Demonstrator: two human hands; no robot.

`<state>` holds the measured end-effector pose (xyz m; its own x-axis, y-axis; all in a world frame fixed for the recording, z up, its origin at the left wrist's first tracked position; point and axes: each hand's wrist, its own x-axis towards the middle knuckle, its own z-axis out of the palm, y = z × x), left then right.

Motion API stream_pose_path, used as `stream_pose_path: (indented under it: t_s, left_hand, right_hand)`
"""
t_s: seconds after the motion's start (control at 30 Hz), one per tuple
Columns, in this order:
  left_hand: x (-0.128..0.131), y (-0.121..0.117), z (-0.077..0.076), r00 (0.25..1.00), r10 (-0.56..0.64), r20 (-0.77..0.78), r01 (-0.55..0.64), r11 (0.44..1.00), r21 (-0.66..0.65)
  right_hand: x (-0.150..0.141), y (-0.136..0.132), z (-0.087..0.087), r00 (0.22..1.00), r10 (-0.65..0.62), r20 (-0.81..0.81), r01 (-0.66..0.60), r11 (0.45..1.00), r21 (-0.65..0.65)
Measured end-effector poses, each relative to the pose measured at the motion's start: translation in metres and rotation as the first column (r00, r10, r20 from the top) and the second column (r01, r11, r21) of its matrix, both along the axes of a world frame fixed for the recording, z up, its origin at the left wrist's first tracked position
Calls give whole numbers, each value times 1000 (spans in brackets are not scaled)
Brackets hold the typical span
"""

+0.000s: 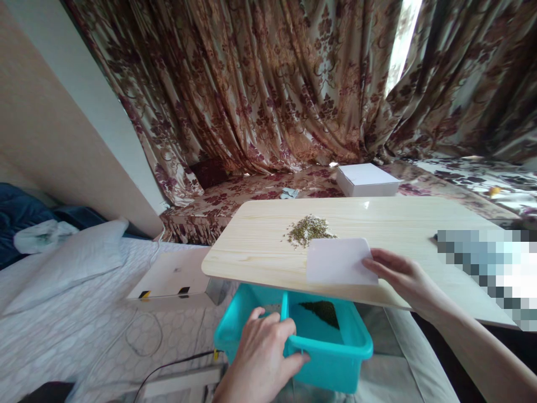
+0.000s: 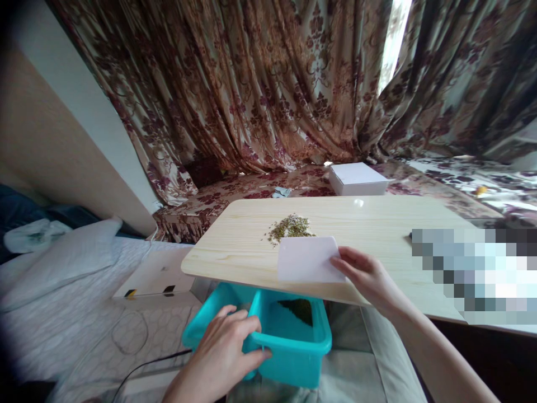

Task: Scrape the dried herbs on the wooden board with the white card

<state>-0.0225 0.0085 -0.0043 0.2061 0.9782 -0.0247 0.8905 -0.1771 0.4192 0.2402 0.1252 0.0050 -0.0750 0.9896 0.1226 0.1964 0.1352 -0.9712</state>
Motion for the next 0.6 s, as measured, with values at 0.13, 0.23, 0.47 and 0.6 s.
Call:
stream_pose_path:
  t_s: [0.13, 0.23, 0.47, 0.6]
  left_hand:
    - [1, 2, 1, 1000, -3, -17, 3, 1000, -12]
    - [2, 2, 2, 999, 7, -37, -7, 1000, -20]
    - [0, 1, 0, 1000, 7, -30, -7, 1000, -13]
    - [1, 3, -1, 999, 5, -37, -5, 1000, -14]
  right_hand:
    - [-6, 11, 3, 976, -199, -85, 205, 975, 80]
    - [-19, 22, -5, 976, -186, -110, 198, 973, 115]
    - [-34, 37, -21, 985, -122, -121, 138, 982, 132]
    - [-19, 44, -20, 971, -213, -109, 227, 964, 138]
